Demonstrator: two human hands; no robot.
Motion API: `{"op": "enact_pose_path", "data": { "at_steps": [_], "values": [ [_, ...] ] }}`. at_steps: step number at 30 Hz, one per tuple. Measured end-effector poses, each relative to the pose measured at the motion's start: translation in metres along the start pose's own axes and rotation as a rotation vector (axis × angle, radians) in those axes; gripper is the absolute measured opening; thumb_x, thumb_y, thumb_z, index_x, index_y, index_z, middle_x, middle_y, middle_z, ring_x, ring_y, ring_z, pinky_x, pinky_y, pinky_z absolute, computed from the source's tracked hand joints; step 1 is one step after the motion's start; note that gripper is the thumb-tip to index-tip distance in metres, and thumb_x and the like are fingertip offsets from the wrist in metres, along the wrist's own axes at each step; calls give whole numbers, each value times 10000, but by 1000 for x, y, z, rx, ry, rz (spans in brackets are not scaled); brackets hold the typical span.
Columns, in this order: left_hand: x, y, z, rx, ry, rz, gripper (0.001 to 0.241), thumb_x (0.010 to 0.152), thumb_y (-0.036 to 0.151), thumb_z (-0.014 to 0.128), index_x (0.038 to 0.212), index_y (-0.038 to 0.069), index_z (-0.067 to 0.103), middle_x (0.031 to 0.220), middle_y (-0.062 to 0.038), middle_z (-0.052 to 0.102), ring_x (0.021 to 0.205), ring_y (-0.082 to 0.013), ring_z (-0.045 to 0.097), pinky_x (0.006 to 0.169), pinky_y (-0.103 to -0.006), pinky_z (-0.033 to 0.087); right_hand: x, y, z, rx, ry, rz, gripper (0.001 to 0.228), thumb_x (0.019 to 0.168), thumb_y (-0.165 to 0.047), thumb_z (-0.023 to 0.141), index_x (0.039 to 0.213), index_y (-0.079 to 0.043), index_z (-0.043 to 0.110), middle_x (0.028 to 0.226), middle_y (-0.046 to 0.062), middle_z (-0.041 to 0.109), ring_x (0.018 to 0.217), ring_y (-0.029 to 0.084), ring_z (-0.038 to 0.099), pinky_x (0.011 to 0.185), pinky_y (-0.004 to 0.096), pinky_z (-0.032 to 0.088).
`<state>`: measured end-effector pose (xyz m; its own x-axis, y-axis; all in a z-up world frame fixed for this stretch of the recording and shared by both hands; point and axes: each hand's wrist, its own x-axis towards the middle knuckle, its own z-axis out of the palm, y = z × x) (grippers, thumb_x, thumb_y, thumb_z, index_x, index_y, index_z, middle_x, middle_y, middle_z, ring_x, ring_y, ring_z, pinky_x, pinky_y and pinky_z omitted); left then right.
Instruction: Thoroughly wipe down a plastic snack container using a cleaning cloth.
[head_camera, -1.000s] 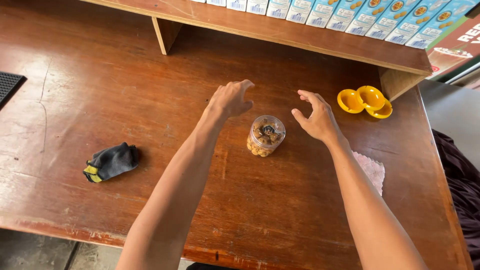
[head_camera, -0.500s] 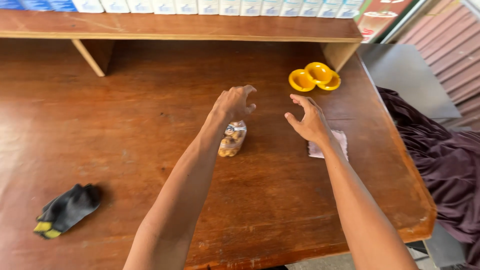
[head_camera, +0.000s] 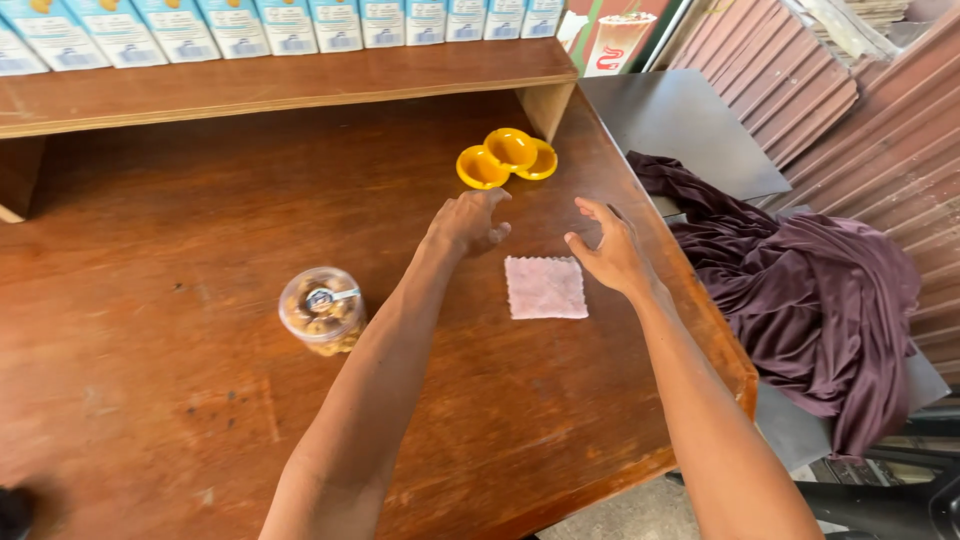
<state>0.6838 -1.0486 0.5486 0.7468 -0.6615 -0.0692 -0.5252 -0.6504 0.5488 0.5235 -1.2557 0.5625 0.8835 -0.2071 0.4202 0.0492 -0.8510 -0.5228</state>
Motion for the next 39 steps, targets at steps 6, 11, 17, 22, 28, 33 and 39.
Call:
{"op": "enact_pose_path", "data": {
  "at_steps": [6, 11, 17, 22, 28, 33, 39],
  "values": [
    [30, 22, 31, 1, -28, 14, 526, 897, 421, 690, 1399, 334, 559, 1317, -62, 675, 1188, -339, 667, 1066, -492, 514, 4, 54, 0, -1, -8, 6, 541, 821, -231, 780, 1338, -159, 636, 1190, 164, 709, 1144, 341, 659, 889, 471, 538],
    [35, 20, 56, -14, -65, 4, 520, 895, 398, 692, 1392, 311, 567, 1309, -85, 681, 1200, -350, 659, 1063, -505, 518, 2, 70, 8, 16, -107, 70, 480, 842, -237, 749, 1306, -158, 655, 1188, 139, 721, 1116, 339, 676, 880, 448, 558],
    [29, 9, 87, -21, -111, -11, 541, 876, 356, 713, 1390, 255, 576, 1289, -112, 688, 1218, -346, 650, 1052, -517, 519, -17, 90, 33, 65, -215, 148, 453, 853, -214, 723, 1297, -149, 658, 1194, 131, 717, 1101, 346, 678, 876, 451, 570],
    [35, -7, 113, 9, -131, -14, 605, 820, 376, 760, 1385, 247, 587, 1264, -102, 691, 1217, -321, 649, 1056, -509, 521, -27, 106, 47, 26, -270, 161, 448, 836, -209, 729, 1281, -190, 680, 1186, 84, 721, 1084, 312, 676, 886, 454, 572],
    [40, -17, 140, 75, -87, 34, 591, 728, 410, 795, 1282, 241, 681, 1175, -52, 679, 1180, -272, 636, 1006, -455, 552, -30, 115, 60, -68, -304, 171, 442, 783, -186, 738, 1223, -231, 717, 1107, 13, 707, 1056, 225, 632, 924, 389, 538],
    [41, -24, 156, 75, -61, 70, 365, 773, 372, 719, 1103, 226, 766, 1078, -67, 690, 1080, -291, 654, 948, -448, 570, -35, 111, 64, -193, -336, 148, 427, 777, -280, 728, 1200, -221, 728, 1042, 29, 628, 1052, 245, 577, 939, 394, 491],
    [22, -12, 133, -9, -28, 118, 224, 786, 187, 702, 1005, 183, 655, 987, -66, 671, 1046, -290, 658, 897, -438, 576, -39, 120, 69, -84, -332, 164, 361, 735, -332, 783, 1055, -198, 683, 1024, 48, 600, 1048, 278, 587, 907, 410, 479]
  ]
}}
